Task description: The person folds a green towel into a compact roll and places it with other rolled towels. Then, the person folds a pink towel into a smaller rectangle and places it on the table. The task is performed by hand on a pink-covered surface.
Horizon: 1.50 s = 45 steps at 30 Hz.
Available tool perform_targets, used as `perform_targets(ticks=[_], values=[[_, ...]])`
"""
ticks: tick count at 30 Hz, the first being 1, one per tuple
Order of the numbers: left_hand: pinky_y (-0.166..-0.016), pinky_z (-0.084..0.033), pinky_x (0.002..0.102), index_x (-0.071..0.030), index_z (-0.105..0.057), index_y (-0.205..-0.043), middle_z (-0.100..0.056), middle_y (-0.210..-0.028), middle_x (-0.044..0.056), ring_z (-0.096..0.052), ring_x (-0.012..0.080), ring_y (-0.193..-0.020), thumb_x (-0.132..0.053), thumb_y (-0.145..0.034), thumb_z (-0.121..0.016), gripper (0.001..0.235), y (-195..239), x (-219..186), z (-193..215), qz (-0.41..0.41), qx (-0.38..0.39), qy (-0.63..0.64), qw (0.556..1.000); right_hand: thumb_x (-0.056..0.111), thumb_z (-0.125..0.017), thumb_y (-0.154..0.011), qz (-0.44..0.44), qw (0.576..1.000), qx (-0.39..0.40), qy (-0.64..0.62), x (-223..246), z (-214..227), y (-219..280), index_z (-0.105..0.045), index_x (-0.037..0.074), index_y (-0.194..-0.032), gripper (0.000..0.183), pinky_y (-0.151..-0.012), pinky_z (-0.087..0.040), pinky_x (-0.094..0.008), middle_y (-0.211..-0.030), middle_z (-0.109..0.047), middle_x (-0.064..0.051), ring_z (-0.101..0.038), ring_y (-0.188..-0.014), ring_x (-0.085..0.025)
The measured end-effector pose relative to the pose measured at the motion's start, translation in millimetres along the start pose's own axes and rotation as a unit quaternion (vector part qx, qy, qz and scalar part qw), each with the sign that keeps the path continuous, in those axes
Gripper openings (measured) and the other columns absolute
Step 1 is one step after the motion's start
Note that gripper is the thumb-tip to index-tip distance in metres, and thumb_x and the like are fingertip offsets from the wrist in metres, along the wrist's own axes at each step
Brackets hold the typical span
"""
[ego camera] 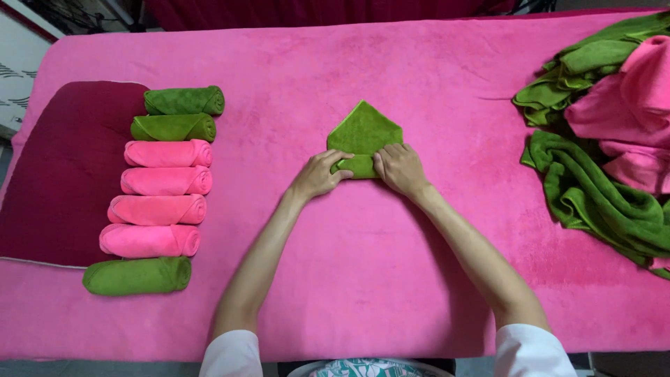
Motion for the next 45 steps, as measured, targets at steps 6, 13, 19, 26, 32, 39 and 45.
perform_targets(ticks=[6,13,19,26,32,39,45], values=[[-0.111,-0.050,0.060,-0.016,-0.060,-0.143,-0.063,-0.133,0.021,-0.062,0.0482,-0.126,-0.034,-0.087,-0.086,0.064,2,-28,15,0.021,0.013,0.012,1.000,0.031,-0.042,-0.112,-0.115,0.971,0.155,-0.144,-9,15,-30,-0.060,0.003,-0.073,0.051,-0.064,-0.049,-0.058,-0.068,-0.063,-0.024,-0.066,-0.069,-0.048],[-0.114,-0.050,0.050,-0.014,-0.064,-0.136,-0.062,-0.134,0.013,-0.061,0.0386,-0.132,-0.022,-0.088,-0.086,0.053,14,6,-4,-0.004,-0.064,-0.021,0.998,0.029,-0.038,-0.114,-0.151,0.952,0.183,-0.194,-7,22,-27,-0.057,0.002,-0.074,0.051,-0.066,-0.051,-0.060,-0.073,-0.064,-0.027,-0.068,-0.076,-0.053],[-0.112,-0.052,0.047,-0.010,-0.069,-0.130,-0.069,-0.130,0.012,-0.066,0.0350,-0.127,-0.021,-0.082,-0.091,0.054,14,10,-3,0.015,-0.078,-0.006,0.997,0.022,-0.063,-0.108,-0.413,0.852,-0.044,-0.320,41,74,13,-0.039,-0.007,-0.155,0.060,-0.114,-0.039,-0.068,-0.141,-0.055,-0.042,-0.047,-0.136,-0.059],[-0.111,-0.051,0.051,-0.008,-0.068,-0.131,-0.072,-0.128,0.014,-0.067,0.0383,-0.124,-0.020,-0.081,-0.091,0.056,14,9,3,0.047,-0.069,0.022,0.996,-0.002,-0.055,-0.107,-0.410,0.864,-0.064,-0.286,27,55,23,-0.047,-0.012,-0.153,0.048,-0.123,-0.031,-0.057,-0.125,-0.061,-0.045,-0.051,-0.128,-0.056],[-0.109,-0.052,0.052,-0.011,-0.066,-0.136,-0.072,-0.128,0.015,-0.067,0.0387,-0.124,-0.025,-0.086,-0.087,0.056,14,4,8,0.052,-0.053,0.009,0.997,0.002,-0.056,-0.107,-0.407,0.867,-0.020,-0.285,26,68,18,-0.056,-0.001,-0.150,0.043,-0.122,-0.035,-0.053,-0.125,-0.067,-0.034,-0.058,-0.126,-0.047],[-0.106,-0.049,0.050,-0.018,-0.063,-0.139,-0.070,-0.127,0.008,-0.065,0.0321,-0.126,-0.043,-0.100,-0.071,0.047,6,8,6,0.072,-0.040,-0.078,0.994,-0.010,-0.056,-0.097,-0.219,0.974,0.030,-0.038,25,64,5,-0.064,0.005,-0.140,0.047,-0.119,-0.031,-0.068,-0.130,-0.069,-0.030,-0.060,-0.135,-0.043],[-0.110,-0.043,0.048,-0.021,-0.066,-0.132,-0.068,-0.121,0.004,-0.058,0.0289,-0.127,-0.041,-0.105,-0.065,0.033,-8,39,-2,0.109,-0.053,-0.071,0.990,0.015,-0.062,-0.094,-0.074,0.996,0.028,0.049,47,17,-10,-0.055,0.003,-0.150,0.057,-0.120,-0.036,-0.059,-0.141,-0.056,-0.028,-0.053,-0.136,-0.048]])
Point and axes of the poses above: each hand's wrist, its own y-axis away from the middle knuckle, its own z-axis out of the back of the hand, x = y × z, the point moved 4 cm from there along -y, towards the middle knuckle
